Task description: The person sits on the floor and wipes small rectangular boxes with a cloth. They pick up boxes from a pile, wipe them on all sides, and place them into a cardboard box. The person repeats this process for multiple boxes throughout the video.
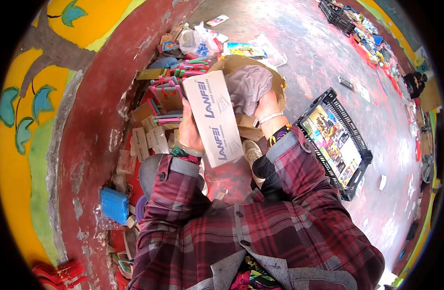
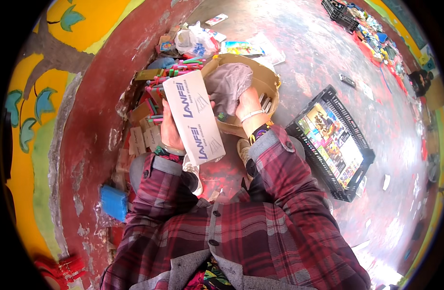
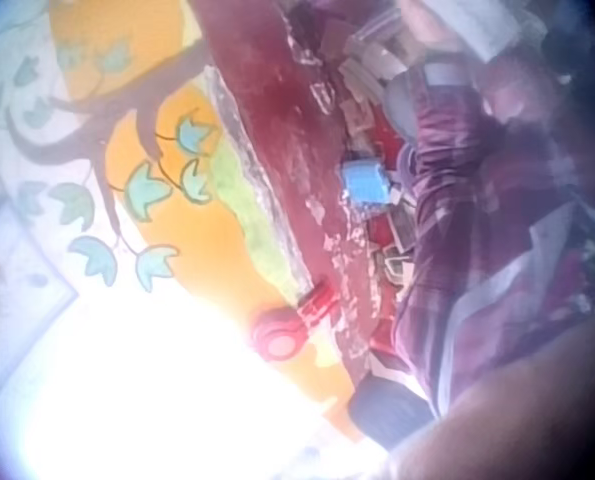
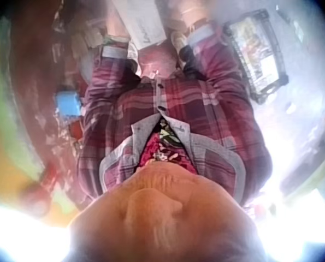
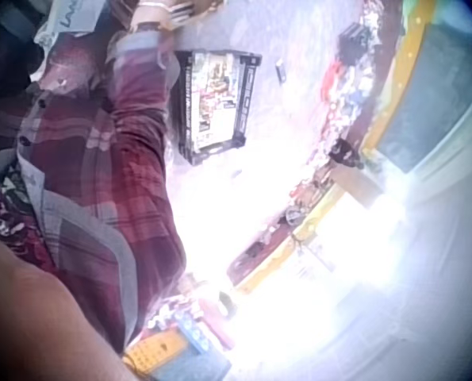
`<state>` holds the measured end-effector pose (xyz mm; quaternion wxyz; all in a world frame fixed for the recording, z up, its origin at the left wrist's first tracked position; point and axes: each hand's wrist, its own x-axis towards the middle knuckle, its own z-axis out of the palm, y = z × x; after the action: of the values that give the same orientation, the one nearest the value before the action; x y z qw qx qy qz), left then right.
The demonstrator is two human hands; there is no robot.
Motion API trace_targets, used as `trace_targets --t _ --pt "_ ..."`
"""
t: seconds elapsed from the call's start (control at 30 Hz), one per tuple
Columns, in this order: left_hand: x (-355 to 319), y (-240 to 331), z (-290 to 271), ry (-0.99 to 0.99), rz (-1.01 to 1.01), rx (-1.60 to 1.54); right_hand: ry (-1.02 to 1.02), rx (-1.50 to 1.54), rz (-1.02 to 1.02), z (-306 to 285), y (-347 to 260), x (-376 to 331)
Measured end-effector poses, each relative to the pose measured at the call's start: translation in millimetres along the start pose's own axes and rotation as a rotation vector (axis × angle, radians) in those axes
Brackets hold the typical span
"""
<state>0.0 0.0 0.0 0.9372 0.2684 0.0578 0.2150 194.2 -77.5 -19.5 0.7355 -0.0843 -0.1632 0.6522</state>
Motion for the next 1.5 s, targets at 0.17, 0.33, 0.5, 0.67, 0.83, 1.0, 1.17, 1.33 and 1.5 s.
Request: trace_targets --t 0.17,0.33,0.5,0.67,0.83,1.0,1.17,1.33,1.5 --pt "5 -30 -16 0.176 -0.018 0.093 0.395 -0.403 -0.219 8 27 -2" --pt "11 -30 -24 0.355 0.210 0.424 0.408 -0.805 -0.215 12 40 12" --pt "10 -17 -20 0.459 0.261 0.390 0.358 -1.087 -0.253 1 54 19" --pt "12 8 -36 0.565 0.334 0.243 0.194 -1.206 -0.134 -11 67 12" --pt "11 31 -55 0.610 0.377 0.046 0.191 -0.963 0.068 8 68 8" --pt "16 23 -60 0.786 0.477 -0.036 0.426 -0.756 -0.158 10 85 9" --pt "19 19 -64 0.919 0.508 -0.148 0.429 -0.843 -0.485 3 110 10" --pt "21 15 -66 0.975 0.554 -0.180 0.469 -1.404 -0.651 7 127 2" --pt "21 19 -72 0.976 0.565 -0.209 0.468 -1.574 -0.464 20 142 -14"
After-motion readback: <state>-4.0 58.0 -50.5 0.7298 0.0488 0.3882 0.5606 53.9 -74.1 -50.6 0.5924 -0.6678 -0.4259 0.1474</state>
